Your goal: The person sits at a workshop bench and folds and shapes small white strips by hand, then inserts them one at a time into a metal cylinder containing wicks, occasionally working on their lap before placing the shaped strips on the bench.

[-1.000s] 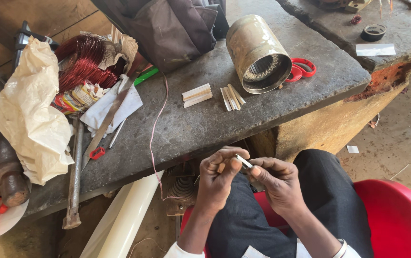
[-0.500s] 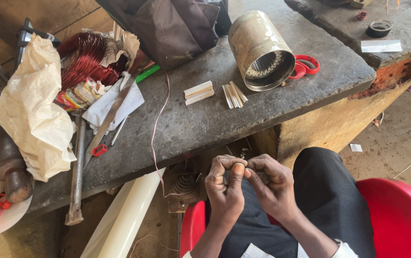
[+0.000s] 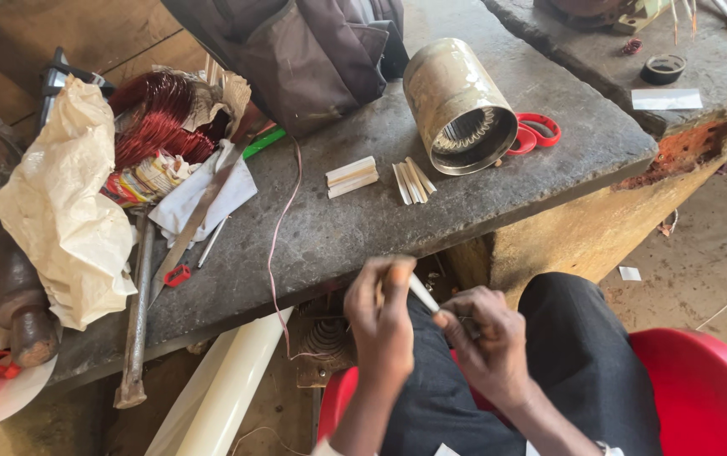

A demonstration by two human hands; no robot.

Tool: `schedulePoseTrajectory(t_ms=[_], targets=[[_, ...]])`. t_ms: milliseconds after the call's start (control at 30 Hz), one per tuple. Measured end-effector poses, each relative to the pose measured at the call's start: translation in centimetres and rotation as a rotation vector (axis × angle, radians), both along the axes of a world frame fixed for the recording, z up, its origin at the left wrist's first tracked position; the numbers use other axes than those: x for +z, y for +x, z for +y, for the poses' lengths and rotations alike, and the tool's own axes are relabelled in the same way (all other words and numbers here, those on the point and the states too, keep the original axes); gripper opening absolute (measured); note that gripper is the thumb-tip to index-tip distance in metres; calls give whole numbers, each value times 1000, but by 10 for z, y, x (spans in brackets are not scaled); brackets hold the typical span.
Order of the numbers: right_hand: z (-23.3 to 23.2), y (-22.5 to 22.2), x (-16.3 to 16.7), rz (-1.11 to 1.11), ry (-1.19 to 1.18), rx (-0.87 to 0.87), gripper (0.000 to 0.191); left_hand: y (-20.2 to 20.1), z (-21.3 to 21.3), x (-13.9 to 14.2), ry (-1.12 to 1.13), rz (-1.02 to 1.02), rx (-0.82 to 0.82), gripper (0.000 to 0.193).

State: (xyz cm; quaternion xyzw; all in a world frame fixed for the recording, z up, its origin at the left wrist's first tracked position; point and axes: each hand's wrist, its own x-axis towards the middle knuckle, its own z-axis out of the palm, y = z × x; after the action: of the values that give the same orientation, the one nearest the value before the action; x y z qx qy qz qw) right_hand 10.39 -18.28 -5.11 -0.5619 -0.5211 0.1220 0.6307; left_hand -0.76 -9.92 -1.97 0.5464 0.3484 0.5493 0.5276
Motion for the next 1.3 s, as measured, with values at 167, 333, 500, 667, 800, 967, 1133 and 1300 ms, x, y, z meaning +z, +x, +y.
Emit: schedulePoseTrajectory(t_ms=[167, 333, 500, 667, 800, 967, 1133, 1300], targets=[[-10, 25, -11, -28, -69, -41, 12, 26, 95, 37, 78, 551, 72, 23], [-19, 34, -32, 40, -108, -53, 10, 63, 172, 45, 16, 961, 131, 32], [-30, 57, -57, -13, -152, -82, 8, 31, 180, 46, 385, 959, 223, 35], [-42, 71, -94, 226, -197, -52, 6, -37, 143, 16, 682, 1381, 32, 76], [-40, 70, -102, 232, -262, -52, 8, -60, 116, 1, 867, 1440, 31, 99], [-16, 71, -73, 77, -224, -24, 11, -57, 118, 8, 906, 1478, 24, 123], [4, 68, -53, -62, -95, 50, 12, -57, 124, 7, 836, 1575, -21, 127], [-5, 68, -59, 94, -169, 13, 8, -79, 97, 2, 766, 1654, -18, 131]])
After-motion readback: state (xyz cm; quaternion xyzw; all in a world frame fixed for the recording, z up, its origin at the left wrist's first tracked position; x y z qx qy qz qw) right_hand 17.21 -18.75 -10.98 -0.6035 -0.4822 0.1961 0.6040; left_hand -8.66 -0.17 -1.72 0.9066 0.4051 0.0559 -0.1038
